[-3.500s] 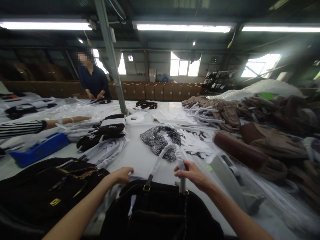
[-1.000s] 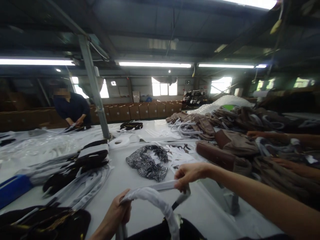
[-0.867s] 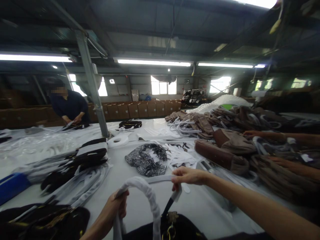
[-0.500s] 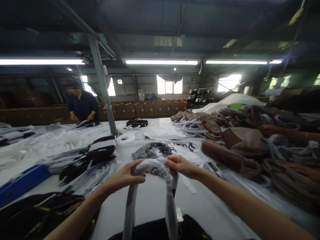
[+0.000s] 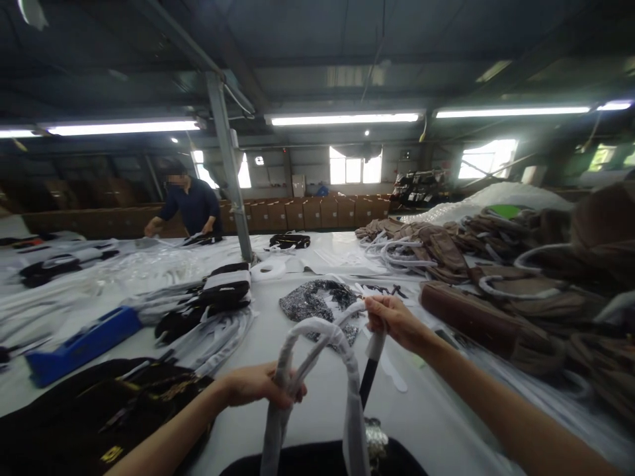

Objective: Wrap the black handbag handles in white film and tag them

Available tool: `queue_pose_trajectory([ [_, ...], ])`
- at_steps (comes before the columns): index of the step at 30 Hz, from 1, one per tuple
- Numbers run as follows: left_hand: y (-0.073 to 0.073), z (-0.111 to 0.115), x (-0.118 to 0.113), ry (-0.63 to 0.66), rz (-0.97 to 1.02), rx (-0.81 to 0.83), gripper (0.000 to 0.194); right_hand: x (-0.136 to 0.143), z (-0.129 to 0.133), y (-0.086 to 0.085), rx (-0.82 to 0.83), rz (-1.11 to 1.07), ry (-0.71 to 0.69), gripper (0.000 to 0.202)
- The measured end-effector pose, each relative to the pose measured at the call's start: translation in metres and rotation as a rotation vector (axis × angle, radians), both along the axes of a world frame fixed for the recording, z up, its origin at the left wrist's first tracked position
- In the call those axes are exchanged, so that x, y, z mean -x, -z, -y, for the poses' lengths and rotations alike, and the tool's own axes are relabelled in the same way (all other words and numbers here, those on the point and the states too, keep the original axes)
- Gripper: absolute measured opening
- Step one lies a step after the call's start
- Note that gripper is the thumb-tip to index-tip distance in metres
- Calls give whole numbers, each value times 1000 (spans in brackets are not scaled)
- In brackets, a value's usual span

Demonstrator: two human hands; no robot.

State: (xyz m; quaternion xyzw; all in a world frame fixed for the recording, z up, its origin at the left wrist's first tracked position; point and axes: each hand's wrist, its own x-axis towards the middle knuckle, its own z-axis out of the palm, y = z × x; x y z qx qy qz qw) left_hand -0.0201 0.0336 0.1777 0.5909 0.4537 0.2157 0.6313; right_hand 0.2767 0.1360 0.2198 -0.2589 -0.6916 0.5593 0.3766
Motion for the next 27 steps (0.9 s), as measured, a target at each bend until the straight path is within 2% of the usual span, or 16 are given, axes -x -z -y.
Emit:
queue_pose_trajectory([
  [2, 10, 4, 4, -47, 62, -18, 23, -7, -1, -4, -76, 109, 46, 36],
  [4, 12, 5, 2, -83, 135, -40, 27, -8, 2, -15, -343, 302, 107, 27],
  [5, 10, 5, -1, -83, 156, -52, 29, -6, 5, -23, -522, 407, 112, 29],
  [7, 3, 4, -9, -80, 164, -84, 32, 5, 12, -40, -818, 581, 6, 34],
  [9, -3, 3, -19, -94, 136, -110, 34, 23, 19, -53, -903, 665, -202, 35],
  [11, -4, 3, -27, -124, 133, -118, 37, 44, 24, -57, -909, 705, -338, 43],
  [13, 2, 4, -30, -174, 191, -116, 39, 61, 25, -53, -897, 749, -412, 48],
  [14, 6, 5, -30, -217, 247, -117, 38, 66, 23, -49, -863, 784, -457, 43],
  [17, 24, 9, -22, -440, 469, -85, 38, 59, 7, -34, -602, 840, -527, 21],
  [19, 36, 12, -12, -592, 577, -43, 42, 40, -8, -22, -386, 782, -440, 22],
  [22, 50, 12, -1, -701, 616, -14, 51, 10, -21, 1, -210, 680, -281, 25],
  [24, 58, 11, 3, -757, 640, -24, 48, 2, -18, 23, -152, 635, -229, 23],
  [27, 64, 11, 10, -887, 671, -32, 42, 4, -3, 59, -30, 555, -190, 24],
])
